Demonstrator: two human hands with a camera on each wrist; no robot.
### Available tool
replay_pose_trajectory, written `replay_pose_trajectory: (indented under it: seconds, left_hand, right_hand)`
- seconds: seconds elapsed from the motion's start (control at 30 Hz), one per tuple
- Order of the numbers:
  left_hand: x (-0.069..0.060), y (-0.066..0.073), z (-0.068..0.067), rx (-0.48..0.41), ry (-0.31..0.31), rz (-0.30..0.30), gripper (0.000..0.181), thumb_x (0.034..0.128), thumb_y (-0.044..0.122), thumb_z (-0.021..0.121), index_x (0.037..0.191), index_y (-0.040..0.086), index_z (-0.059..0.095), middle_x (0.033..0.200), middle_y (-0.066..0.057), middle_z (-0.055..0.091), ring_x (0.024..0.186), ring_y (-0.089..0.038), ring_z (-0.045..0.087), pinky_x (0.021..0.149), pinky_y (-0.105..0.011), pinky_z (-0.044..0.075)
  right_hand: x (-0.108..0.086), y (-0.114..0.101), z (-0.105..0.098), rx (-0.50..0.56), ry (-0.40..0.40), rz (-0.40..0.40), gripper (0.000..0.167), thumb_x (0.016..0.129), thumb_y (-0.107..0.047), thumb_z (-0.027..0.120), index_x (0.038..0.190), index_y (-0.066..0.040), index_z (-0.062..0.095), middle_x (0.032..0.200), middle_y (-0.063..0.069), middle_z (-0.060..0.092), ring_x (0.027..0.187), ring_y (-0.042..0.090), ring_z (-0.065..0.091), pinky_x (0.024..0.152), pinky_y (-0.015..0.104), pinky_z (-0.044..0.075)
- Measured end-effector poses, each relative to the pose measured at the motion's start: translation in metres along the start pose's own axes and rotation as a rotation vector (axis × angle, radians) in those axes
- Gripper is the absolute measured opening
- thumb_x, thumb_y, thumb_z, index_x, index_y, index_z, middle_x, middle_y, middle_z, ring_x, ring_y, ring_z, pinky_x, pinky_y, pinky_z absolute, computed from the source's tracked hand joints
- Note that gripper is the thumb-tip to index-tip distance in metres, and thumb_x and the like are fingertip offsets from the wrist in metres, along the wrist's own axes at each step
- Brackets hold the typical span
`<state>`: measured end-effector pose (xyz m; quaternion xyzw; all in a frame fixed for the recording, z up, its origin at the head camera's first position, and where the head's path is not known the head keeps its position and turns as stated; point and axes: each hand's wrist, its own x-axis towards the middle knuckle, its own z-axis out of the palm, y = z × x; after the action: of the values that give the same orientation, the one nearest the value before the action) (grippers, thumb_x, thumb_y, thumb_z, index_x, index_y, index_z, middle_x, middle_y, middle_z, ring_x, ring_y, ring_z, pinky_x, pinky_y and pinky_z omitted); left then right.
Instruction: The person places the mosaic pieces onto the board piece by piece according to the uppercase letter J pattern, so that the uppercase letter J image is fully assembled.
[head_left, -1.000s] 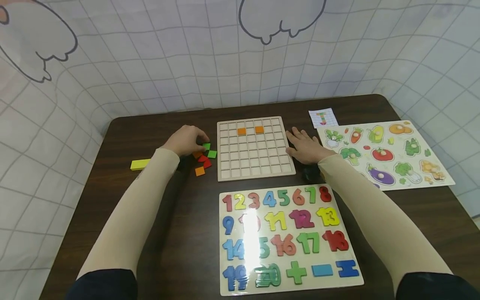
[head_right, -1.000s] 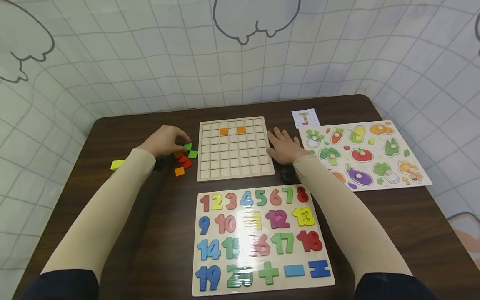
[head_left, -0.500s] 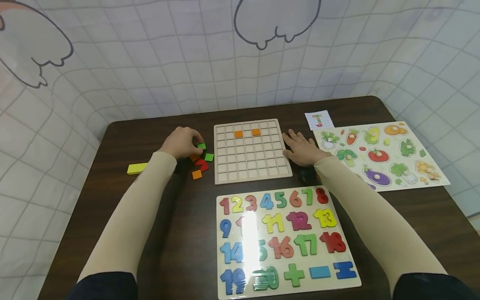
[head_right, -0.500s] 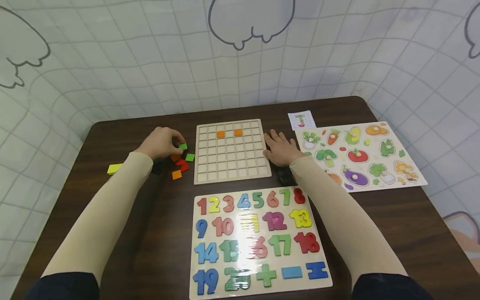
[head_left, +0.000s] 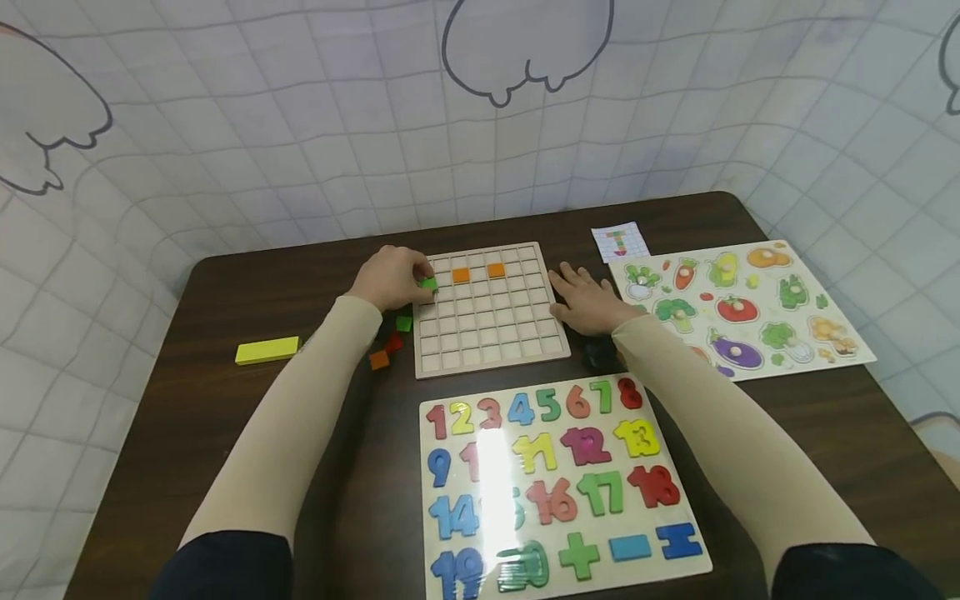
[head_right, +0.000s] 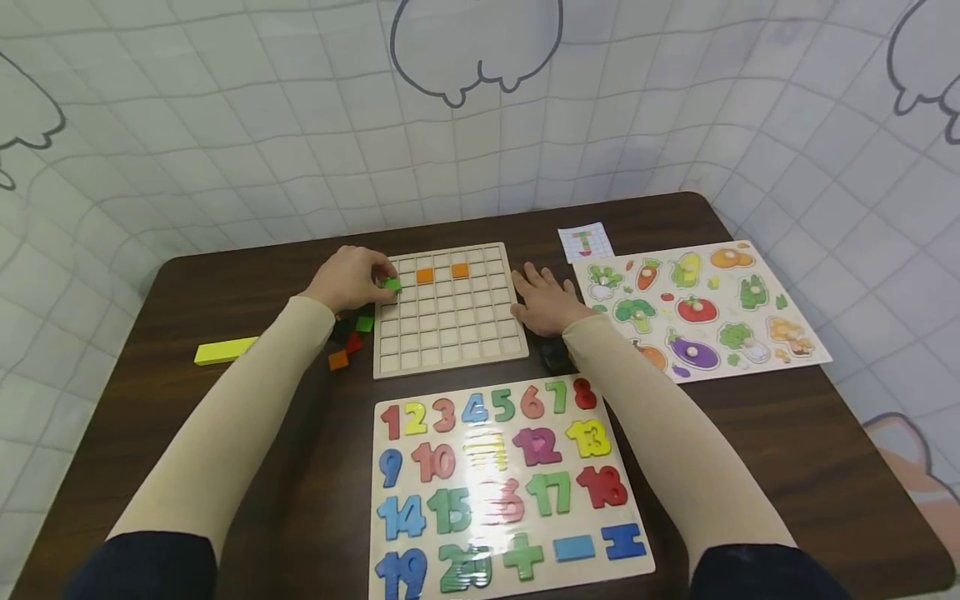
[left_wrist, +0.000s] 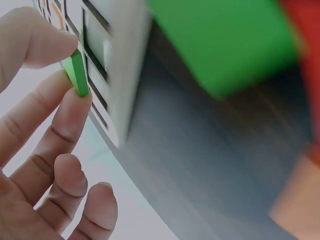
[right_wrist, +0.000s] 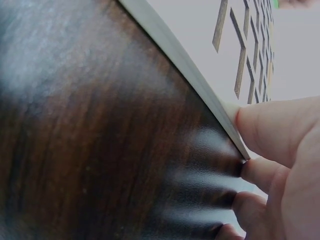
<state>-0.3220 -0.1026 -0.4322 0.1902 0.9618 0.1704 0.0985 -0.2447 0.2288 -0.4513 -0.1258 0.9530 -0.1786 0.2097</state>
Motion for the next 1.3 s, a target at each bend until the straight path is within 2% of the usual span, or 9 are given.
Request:
replay_pose_trajectory:
  seconds: [0.13,0.3,0.4,0.67,0.8,1.03,1.3]
  left_hand:
    - [0.017,0.015,0.007,0.015,-0.001,0.034,0.030,0.0889,0.023,0.076,0.117,0.014,0.078,0.116,-0.005,0.075,0.105,-0.023,0.067,0.095,-0.044,0.057]
    - [0.033,0.033,0.013,0.033,0.018,0.084,0.026,0.0954,0.024,0.073,0.119,0.015,0.078,0.118,-0.006,0.076,0.112,-0.025,0.067,0.099,-0.045,0.057]
    - [0.037,0.040,0.017,0.046,0.026,0.103,0.025,0.0975,0.025,0.072,0.120,0.016,0.079,0.119,-0.005,0.077,0.115,-0.024,0.066,0.100,-0.043,0.057]
    - [0.040,0.056,0.019,0.048,-0.013,0.113,0.028,0.0986,0.025,0.072,0.125,0.017,0.077,0.123,-0.004,0.076,0.116,-0.024,0.063,0.100,-0.042,0.056]
    - [0.044,0.059,0.021,0.040,-0.024,0.118,0.028,0.0986,0.024,0.072,0.125,0.018,0.077,0.124,-0.003,0.076,0.114,-0.023,0.066,0.099,-0.042,0.058]
    - [0.039,0.054,0.022,0.063,-0.031,0.110,0.035,0.0969,0.031,0.075,0.129,0.018,0.075,0.125,-0.003,0.074,0.116,-0.024,0.059,0.100,-0.043,0.055]
    - [0.030,0.046,0.017,0.049,0.023,0.105,0.035,0.0969,0.032,0.074,0.129,0.017,0.074,0.126,-0.004,0.072,0.117,-0.026,0.058,0.098,-0.045,0.055]
  right_hand:
    - [0.000,0.001,0.001,-0.003,0.000,0.005,0.068,0.112,-0.032,0.039,0.167,-0.007,0.008,0.175,0.021,-0.003,0.161,0.047,-0.001,0.126,0.074,0.001]
    - [0.000,0.001,-0.001,-0.003,0.010,0.006,0.068,0.112,-0.033,0.040,0.168,-0.008,0.009,0.175,0.020,-0.002,0.162,0.046,0.000,0.126,0.074,0.003]
    - [-0.001,-0.001,0.001,0.001,0.008,0.006,0.068,0.112,-0.033,0.040,0.168,-0.008,0.010,0.175,0.020,-0.001,0.162,0.046,0.000,0.126,0.073,0.003]
    - [-0.002,-0.002,0.001,-0.005,0.006,0.011,0.068,0.112,-0.034,0.040,0.168,-0.009,0.010,0.175,0.019,-0.002,0.162,0.045,-0.001,0.127,0.072,0.003]
    - [-0.001,0.002,0.001,-0.015,0.010,0.016,0.068,0.112,-0.034,0.040,0.168,-0.009,0.009,0.175,0.019,-0.002,0.162,0.045,-0.001,0.127,0.072,0.003]
    - [0.003,-0.001,0.002,-0.019,-0.003,0.015,0.068,0.112,-0.034,0.039,0.168,-0.010,0.008,0.176,0.018,-0.003,0.162,0.044,-0.002,0.127,0.071,0.003]
    - [0.001,0.002,-0.001,-0.015,-0.001,0.016,0.068,0.112,-0.033,0.040,0.168,-0.008,0.008,0.175,0.020,-0.003,0.162,0.046,-0.001,0.127,0.072,0.002]
